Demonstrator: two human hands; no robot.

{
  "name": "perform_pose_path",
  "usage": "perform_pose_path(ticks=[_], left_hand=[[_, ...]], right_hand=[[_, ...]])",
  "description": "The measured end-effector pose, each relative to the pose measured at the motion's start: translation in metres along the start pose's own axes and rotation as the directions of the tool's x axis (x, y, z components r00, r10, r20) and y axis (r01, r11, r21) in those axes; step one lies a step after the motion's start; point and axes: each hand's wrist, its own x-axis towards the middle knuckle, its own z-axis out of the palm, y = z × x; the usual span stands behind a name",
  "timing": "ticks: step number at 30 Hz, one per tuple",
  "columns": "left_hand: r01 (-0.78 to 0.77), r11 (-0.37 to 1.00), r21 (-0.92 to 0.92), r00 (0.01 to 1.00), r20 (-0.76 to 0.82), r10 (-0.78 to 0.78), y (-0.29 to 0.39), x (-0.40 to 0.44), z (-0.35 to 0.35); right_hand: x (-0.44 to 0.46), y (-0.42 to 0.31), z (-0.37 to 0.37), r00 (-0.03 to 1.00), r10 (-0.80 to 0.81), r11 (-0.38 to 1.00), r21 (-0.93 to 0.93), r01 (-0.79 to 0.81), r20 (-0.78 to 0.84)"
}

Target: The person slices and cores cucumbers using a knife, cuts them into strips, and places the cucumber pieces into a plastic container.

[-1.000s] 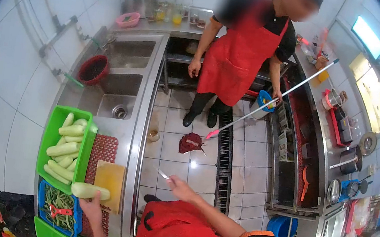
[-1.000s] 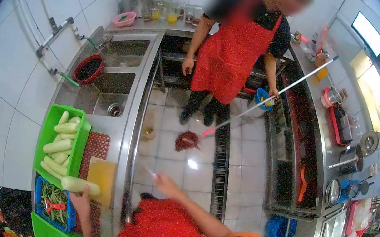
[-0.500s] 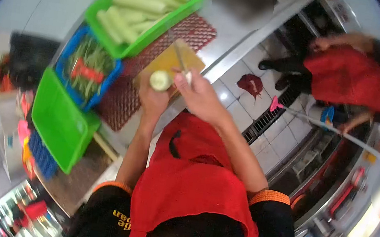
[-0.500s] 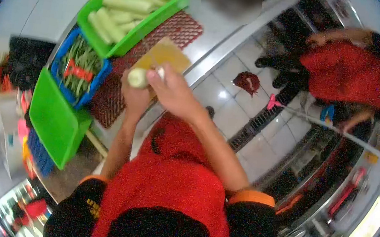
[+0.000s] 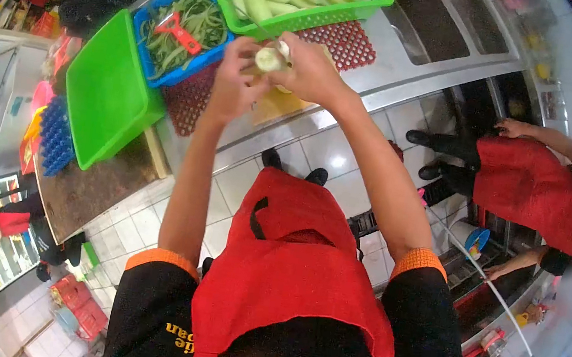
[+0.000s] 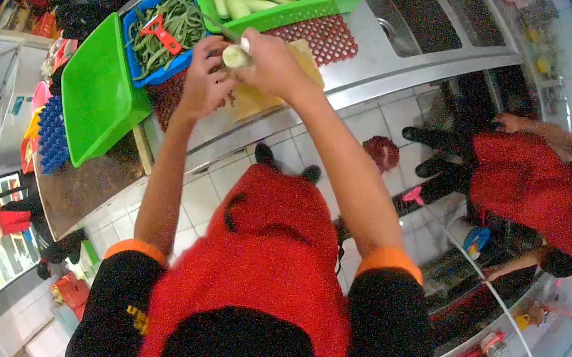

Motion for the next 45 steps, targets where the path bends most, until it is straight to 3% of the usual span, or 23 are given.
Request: perform_pose_path(ticks=[2,3,8,10,12,14,16,18,19,20,22,23,25,28,30,32,33,35,38,39,41,44,45], left_hand=[[0.092,0.982,0.164,0.990,0.088,-0.108,0.017,-0.003,-0.019],[-0.023,0.960,0.280,0.990,0.139,-0.017,0.023,-0.002,-0.024],[-0.176,0.960,0.217,0.978,0.146,0.147,0.002,0.005,-0.034],[-0.340,0.877,0.340,0.939,0.182,0.293,-0.002,0.006,-0.029],[-0.362,0.882,0.301,0.929,0.198,0.314,-0.006,0.010,-0.022],[-0.458,0.848,0.268,0.885,0.233,0.404,-0.009,0.017,-0.013],[-0.352,0.904,0.245,0.916,0.287,0.279,0.003,0.016,-0.010],[-0.136,0.986,0.094,0.989,0.071,0.130,-0.002,0.021,-0.009],[-0.295,0.903,0.314,0.954,0.050,0.294,0.002,0.027,-0.019],[-0.139,0.988,-0.066,0.990,-0.017,0.139,-0.011,0.027,-0.021],[0.155,0.895,-0.419,0.965,-0.128,-0.227,0.004,0.021,-0.028],[0.163,0.894,-0.418,0.966,-0.118,-0.232,0.005,0.017,-0.030],[0.136,0.716,-0.685,0.947,-0.123,-0.298,0.005,0.010,-0.029],[0.154,0.640,-0.753,0.943,-0.080,-0.322,0.000,-0.006,-0.018],[0.206,0.652,-0.729,0.946,-0.021,-0.323,-0.025,-0.016,-0.021],[0.255,0.872,-0.418,0.967,0.090,-0.240,-0.045,-0.021,-0.021],[0.251,0.869,-0.426,0.968,0.083,-0.239,-0.038,-0.019,-0.015],[0.242,0.901,-0.360,0.970,0.103,-0.219,-0.040,-0.011,-0.006],[0.112,0.968,-0.224,0.993,0.055,-0.102,-0.044,-0.001,0.003],[0.003,0.988,-0.155,0.998,0.067,0.008,-0.030,0.008,0.002],[-0.166,0.985,-0.054,0.984,0.056,0.169,-0.001,0.018,-0.001],[-0.118,0.988,-0.096,0.987,0.102,0.128,0.016,0.018,-0.009],[-0.114,0.989,-0.098,0.987,0.104,0.124,0.020,0.018,-0.010]], right_hand=[[0.004,0.002,0.004,1.000,-0.030,0.999,0.014,0.030,0.001],[0.006,0.003,0.008,1.000,0.008,0.999,0.032,-0.009,0.029],[0.011,0.004,0.006,0.995,0.055,0.996,0.065,-0.060,0.079],[0.003,0.001,-0.001,0.975,0.201,0.946,0.239,-0.217,0.090],[-0.008,-0.008,-0.009,0.951,0.272,0.931,0.209,-0.298,0.145],[-0.016,-0.013,-0.009,0.920,0.371,0.740,0.559,-0.375,0.125],[-0.024,-0.009,-0.001,0.907,0.408,0.720,0.573,-0.392,0.107],[-0.034,-0.018,0.011,0.633,0.765,0.520,0.695,-0.496,-0.119],[-0.047,-0.010,0.016,0.612,0.777,0.552,0.623,-0.554,-0.145],[-0.061,0.003,0.018,0.573,0.816,0.512,0.559,-0.653,-0.079],[-0.071,0.005,0.031,0.490,0.871,0.318,0.727,-0.609,0.029],[-0.071,0.003,0.035,0.482,0.876,0.311,0.730,-0.608,0.028],[-0.061,-0.007,0.037,0.475,0.879,0.068,0.974,-0.217,0.044],[-0.042,0.000,0.029,0.564,0.812,0.214,0.976,-0.047,-0.151],[-0.032,0.002,0.015,0.554,0.815,0.215,0.976,-0.017,-0.170],[-0.026,-0.014,-0.007,0.608,0.753,0.374,0.924,-0.078,-0.253],[-0.026,-0.011,-0.008,0.611,0.750,0.378,0.923,-0.079,-0.255],[-0.026,-0.005,-0.007,0.716,0.587,0.746,0.597,-0.296,-0.378],[-0.017,-0.023,0.015,0.697,0.553,0.728,0.672,-0.137,-0.457],[-0.023,-0.007,0.027,0.724,0.457,0.841,0.516,-0.162,-0.517],[-0.020,-0.011,0.031,0.753,0.476,0.837,0.496,-0.229,-0.454],[-0.023,-0.010,0.040,0.784,0.437,0.876,0.407,-0.259,-0.441],[-0.025,-0.013,0.043,0.782,0.454,0.889,0.280,-0.363,-0.427]])
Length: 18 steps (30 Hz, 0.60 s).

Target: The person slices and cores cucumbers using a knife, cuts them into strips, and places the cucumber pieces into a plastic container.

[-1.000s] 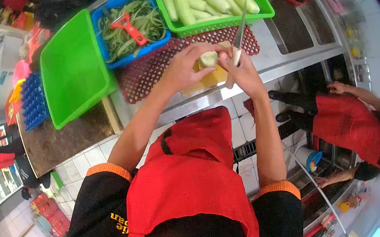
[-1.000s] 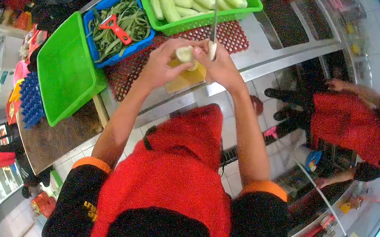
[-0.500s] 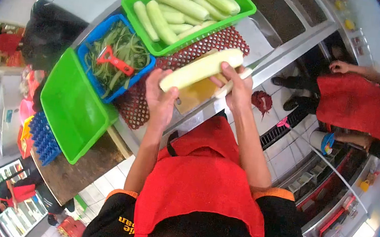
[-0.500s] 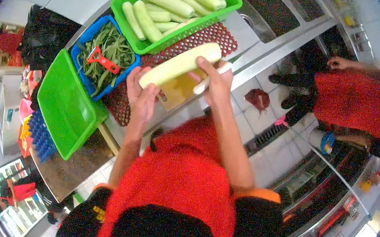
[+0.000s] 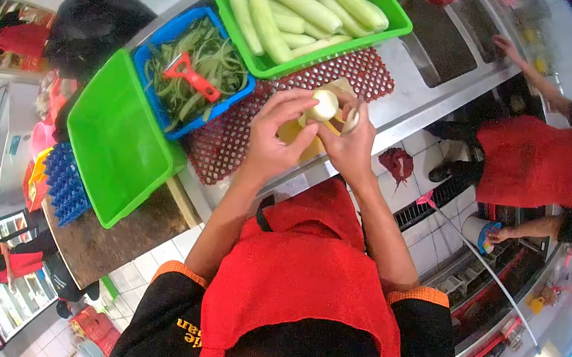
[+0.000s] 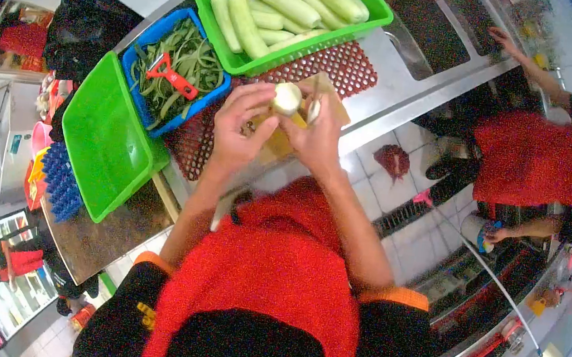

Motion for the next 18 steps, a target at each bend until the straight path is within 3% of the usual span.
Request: perform_pose_path(ticks=[1,2,3,5,7,8,9,10,11,13,17,18], left_hand=[[-0.034,0.994,0.104,0.999,0.009,0.033,0.002,0.001,0.001],[-0.070,0.976,0.206,0.998,0.022,0.067,0.001,0.003,0.001],[-0.068,0.977,0.202,0.998,0.021,0.065,-0.002,0.004,0.001],[-0.178,0.907,0.383,0.984,0.064,0.166,-0.006,0.002,-0.003],[-0.212,0.910,0.356,0.977,0.075,0.199,-0.008,0.005,-0.009],[-0.234,0.912,0.337,0.972,0.096,0.214,-0.010,0.005,-0.013],[-0.254,0.913,0.318,0.967,0.116,0.229,-0.013,0.005,-0.017],[-0.272,0.911,0.309,0.961,0.126,0.244,-0.015,0.005,-0.020],[-0.269,0.914,0.303,0.962,0.131,0.239,-0.015,0.004,-0.024],[-0.284,0.915,0.287,0.957,0.141,0.253,-0.012,0.005,-0.028],[-0.330,0.880,0.341,0.944,0.111,0.311,-0.014,0.003,-0.029],[-0.332,0.880,0.340,0.943,0.115,0.311,-0.014,0.002,-0.029]], right_hand=[[-0.005,-0.001,0.001,1.000,0.021,0.986,-0.165,-0.020,0.008],[-0.008,-0.001,0.004,1.000,0.001,0.981,-0.196,0.000,0.005],[-0.008,0.003,0.006,1.000,0.002,0.980,-0.199,-0.001,0.006],[-0.011,0.011,0.012,0.972,-0.230,0.950,-0.226,0.214,-0.044],[-0.010,-0.007,-0.001,0.968,-0.246,0.955,-0.183,0.234,-0.048],[-0.013,-0.011,-0.011,0.998,-0.013,0.998,-0.059,0.016,0.054],[-0.017,-0.014,-0.019,0.962,0.206,0.975,0.042,-0.217,0.181],[-0.023,-0.017,-0.026,0.938,0.287,0.958,-0.068,-0.279,0.194],[-0.031,-0.023,-0.029,0.937,0.295,0.955,-0.071,-0.287,0.189],[-0.042,-0.038,-0.035,0.914,0.391,0.897,-0.267,-0.352,0.109],[-0.064,-0.057,-0.020,0.959,0.283,0.910,-0.324,-0.259,0.030],[-0.068,-0.065,-0.013,0.983,0.184,0.918,-0.353,-0.180,-0.022]])
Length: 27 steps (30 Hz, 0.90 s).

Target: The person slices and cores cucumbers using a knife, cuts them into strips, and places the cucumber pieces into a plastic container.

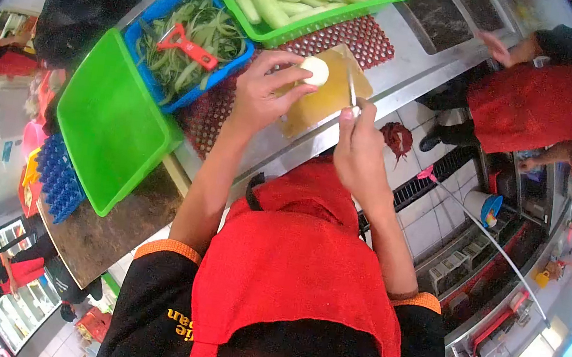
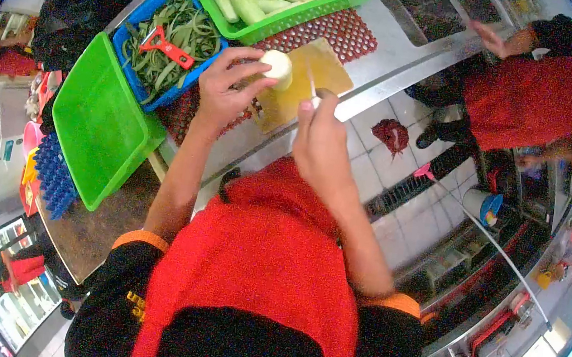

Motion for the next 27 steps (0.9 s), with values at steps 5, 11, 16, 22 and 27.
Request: perform_pose_path(ticks=[5,11,16,22,27], left_hand=[[-0.040,0.999,0.023,0.999,-0.022,0.040,0.001,-0.003,0.003],[-0.034,0.999,0.009,0.999,-0.013,0.034,0.003,-0.004,0.002],[-0.009,1.000,0.015,1.000,0.000,0.009,0.005,-0.005,0.004],[0.004,1.000,0.028,0.999,0.036,-0.005,0.003,0.000,-0.003],[0.001,1.000,0.024,0.997,0.078,-0.003,0.003,0.004,-0.005]], right_hand=[[-0.009,-0.006,0.015,0.992,-0.122,0.992,-0.037,0.121,-0.029],[-0.017,-0.004,0.024,0.989,-0.141,0.987,-0.073,0.144,0.055],[-0.021,0.001,0.028,0.993,-0.103,0.984,-0.142,0.111,0.059],[-0.019,-0.010,0.028,0.995,0.004,0.985,-0.174,0.014,0.098],[-0.019,-0.016,0.030,0.998,-0.016,0.967,-0.254,0.032,0.067]])
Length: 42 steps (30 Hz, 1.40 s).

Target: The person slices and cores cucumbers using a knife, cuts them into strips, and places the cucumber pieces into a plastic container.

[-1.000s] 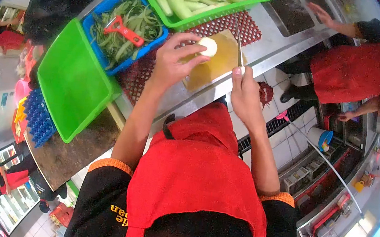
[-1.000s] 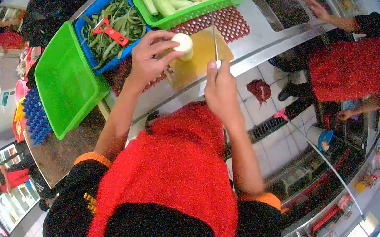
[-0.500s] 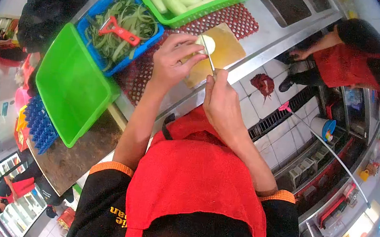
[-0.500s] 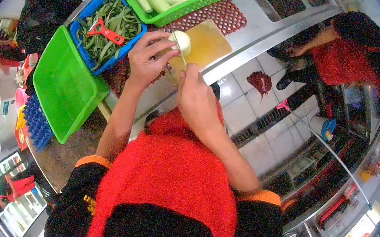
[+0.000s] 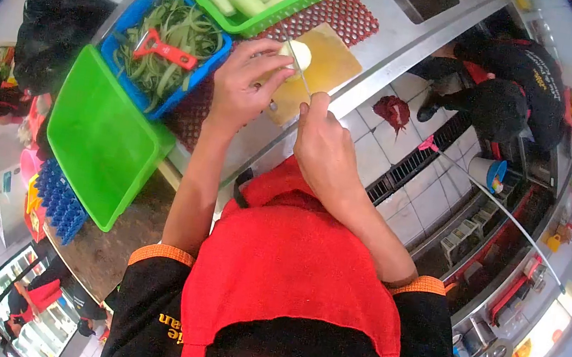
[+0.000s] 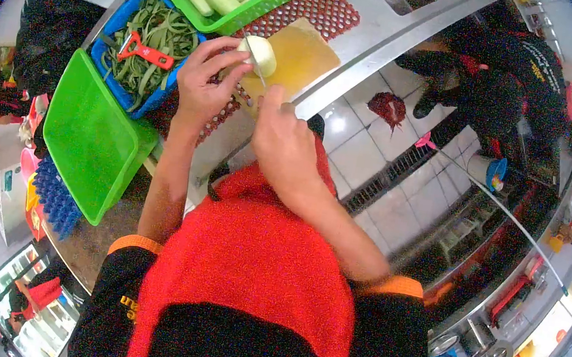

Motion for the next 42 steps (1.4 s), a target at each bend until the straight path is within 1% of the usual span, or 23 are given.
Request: perform_pose_path(ticks=[1,4,5,7,11,13,14,16,18,19,20,22,23,25,26,28,30,32,34,35,38,40,42], left_hand=[[0.002,1.000,-0.004,1.000,0.000,-0.002,0.000,0.000,0.000],[-0.041,0.999,-0.021,0.998,0.038,0.042,0.001,-0.002,0.002],[-0.053,0.998,-0.019,0.998,0.024,0.053,0.000,-0.004,0.005],[-0.070,0.997,-0.024,0.997,0.016,0.070,0.000,-0.004,0.008],[-0.043,0.999,0.020,0.998,-0.051,0.044,-0.002,-0.004,0.007],[-0.041,0.998,0.055,0.997,-0.062,0.045,-0.002,-0.003,0.004],[-0.006,0.998,0.058,0.998,-0.064,0.010,-0.001,-0.002,0.002],[0.023,0.998,0.054,0.998,-0.052,-0.020,-0.002,-0.001,0.000],[0.035,0.997,0.067,0.997,-0.066,-0.030,-0.008,0.004,-0.003],[0.010,0.999,0.053,1.000,-0.011,-0.009,-0.008,0.007,-0.006],[0.001,0.998,0.057,1.000,-0.018,0.000,-0.007,0.006,-0.005],[-0.028,0.999,0.030,1.000,-0.004,0.028,-0.003,0.005,0.001],[0.001,1.000,0.003,1.000,-0.022,-0.001,-0.002,0.006,0.002],[0.014,1.000,-0.014,1.000,0.008,-0.014,0.003,0.006,0.002],[0.026,0.999,-0.022,0.999,0.024,-0.025,0.005,0.007,0.003],[0.017,1.000,0.000,1.000,0.022,-0.017,0.006,0.007,0.004],[-0.039,0.999,0.029,0.999,0.018,0.038,0.005,0.004,0.008],[-0.001,1.000,-0.002,1.000,-0.007,0.001,0.009,0.004,0.010],[-0.041,0.999,0.029,0.999,-0.011,0.042,0.008,0.002,0.010],[-0.025,0.997,0.067,0.999,-0.027,0.027,0.009,0.002,0.009],[-0.041,0.996,0.084,0.999,-0.005,0.042,0.009,-0.001,0.009],[-0.014,0.997,0.079,1.000,0.016,0.012,0.016,0.004,0.007],[0.101,0.995,0.003,0.989,0.111,-0.101,0.025,0.021,0.001]], right_hand=[[0.001,-0.001,-0.003,0.999,0.014,1.000,-0.029,-0.013,0.033],[0.007,-0.001,-0.010,0.999,0.004,1.000,-0.022,-0.003,0.046],[0.010,0.000,-0.009,0.999,0.007,1.000,-0.022,-0.006,0.045],[0.016,0.003,-0.007,0.997,-0.063,0.998,0.006,0.063,0.033],[0.008,0.001,-0.010,0.997,-0.058,0.998,-0.001,0.058,0.053],[0.002,0.000,-0.011,0.992,0.031,0.998,0.054,-0.038,0.125],[0.005,0.002,-0.008,0.992,0.033,0.997,0.058,-0.041,0.125],[0.013,0.006,0.002,0.995,-0.095,0.994,0.059,0.092,0.042],[0.012,0.004,0.001,0.994,-0.100,0.994,0.038,0.099,0.037],[0.014,0.002,-0.001,0.993,-0.116,0.993,0.019,0.116,0.031],[0.015,-0.001,-0.006,0.992,-0.126,0.992,0.019,0.125,0.023],[0.012,-0.006,-0.019,0.987,0.069,0.998,-0.005,-0.069,0.146],[0.016,-0.006,-0.018,0.987,0.074,0.997,-0.001,-0.075,0.140],[0.026,-0.002,-0.017,0.995,-0.066,0.997,-0.021,0.068,0.072],[0.027,-0.003,-0.017,0.996,-0.059,0.998,-0.026,0.061,0.071],[0.033,-0.007,-0.017,0.996,0.014,1.000,0.006,-0.015,0.093],[0.022,-0.002,-0.018,0.995,0.030,0.999,0.026,-0.033,0.091],[0.019,0.000,-0.017,0.993,0.043,0.998,0.051,-0.049,0.107],[0.015,-0.002,-0.021,0.990,0.069,0.997,0.021,-0.072,0.127],[0.015,0.002,-0.012,0.988,0.086,0.996,0.027,-0.090,0.126],[0.031,0.011,0.003,0.997,0.046,0.995,0.088,-0.052,0.066],[0.030,0.008,0.003,0.995,0.038,0.996,0.072,-0.045,0.092],[0.030,0.005,0.002,0.994,0.045,0.997,0.061,-0.051,0.099]])
